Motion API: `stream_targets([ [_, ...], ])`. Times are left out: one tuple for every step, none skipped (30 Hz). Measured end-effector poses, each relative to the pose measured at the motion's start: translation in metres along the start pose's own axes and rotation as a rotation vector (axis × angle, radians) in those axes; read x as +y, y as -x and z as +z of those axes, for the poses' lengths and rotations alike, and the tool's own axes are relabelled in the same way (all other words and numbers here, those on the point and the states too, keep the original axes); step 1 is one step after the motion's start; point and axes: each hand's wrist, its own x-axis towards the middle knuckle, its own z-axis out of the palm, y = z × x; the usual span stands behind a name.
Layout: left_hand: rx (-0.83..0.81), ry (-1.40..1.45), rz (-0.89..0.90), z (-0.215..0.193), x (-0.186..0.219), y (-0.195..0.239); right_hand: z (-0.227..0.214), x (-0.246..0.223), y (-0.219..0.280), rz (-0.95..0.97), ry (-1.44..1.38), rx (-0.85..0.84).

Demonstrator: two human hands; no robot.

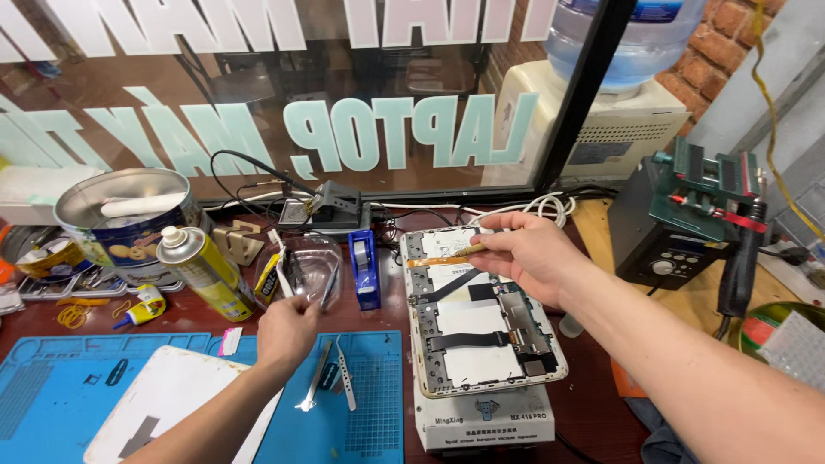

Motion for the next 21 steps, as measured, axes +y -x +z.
stream_targets([
  [0.007, -0.049, -0.027, -0.002, -0.023, -0.001, 0.005, 0.004, 0.002, 0.013, 0.009, 0.005],
  [0.006, -0.095, -0.052, 0.001, -0.041, 0.001, 0.007, 0.007, 0.005, 0.027, 0.021, 0.019],
  [0.004, -0.140, -0.077, 0.005, -0.054, 0.001, 0.009, 0.010, 0.006, 0.025, 0.026, -0.002],
  [-0.012, -0.169, -0.102, 0.009, -0.063, 0.000, 0.011, 0.012, 0.007, 0.023, 0.031, -0.020],
  [-0.027, -0.198, -0.128, 0.011, -0.071, 0.000, 0.012, 0.013, 0.008, 0.021, 0.035, -0.039],
  [-0.039, -0.228, -0.156, 0.013, -0.078, 0.001, 0.013, 0.014, 0.009, 0.029, 0.024, -0.044],
  [-0.038, -0.221, -0.152, 0.016, -0.082, 0.002, 0.013, 0.015, 0.009, 0.036, 0.012, -0.050],
  [-0.035, -0.216, -0.143, 0.018, -0.084, 0.001, 0.013, 0.015, 0.009, 0.040, -0.001, -0.054],
  [-0.031, -0.210, -0.135, 0.018, -0.085, 0.000, 0.014, 0.016, 0.008, 0.042, 0.001, -0.054],
  [-0.040, -0.217, -0.140, 0.020, -0.084, -0.001, 0.014, 0.016, 0.008, 0.041, 0.007, -0.052],
  [-0.048, -0.223, -0.145, 0.021, -0.083, -0.001, 0.014, 0.015, 0.008, 0.041, 0.012, -0.049],
  [-0.059, -0.233, -0.150, 0.022, -0.083, 0.000, 0.012, 0.016, 0.008, 0.041, 0.008, -0.042],
  [-0.064, -0.228, -0.148, 0.024, -0.083, 0.001, 0.011, 0.016, 0.008, 0.041, 0.005, -0.034],
  [-0.066, -0.225, -0.145, 0.023, -0.084, 0.002, 0.010, 0.016, 0.008, 0.039, -0.001, -0.029],
  [-0.068, -0.221, -0.142, 0.023, -0.084, 0.002, 0.010, 0.015, 0.008, 0.042, -0.003, -0.014],
  [-0.068, -0.219, -0.147, 0.022, -0.085, 0.002, 0.010, 0.014, 0.008, 0.044, -0.007, -0.002],
  [-0.068, -0.217, -0.152, 0.022, -0.085, 0.002, 0.010, 0.014, 0.008, 0.047, -0.010, 0.010],
  [-0.070, -0.217, -0.157, 0.021, -0.085, 0.003, 0.010, 0.014, 0.008, 0.042, -0.009, 0.025],
  [-0.062, -0.197, -0.172, 0.021, -0.085, 0.005, 0.011, 0.013, 0.007, 0.037, -0.009, 0.040],
  [-0.053, -0.175, -0.184, 0.020, -0.083, 0.008, 0.010, 0.012, 0.007, 0.029, -0.008, 0.057],
  [-0.044, -0.153, -0.196, 0.021, -0.080, 0.011, 0.010, 0.012, 0.007, 0.012, -0.010, 0.084],
])
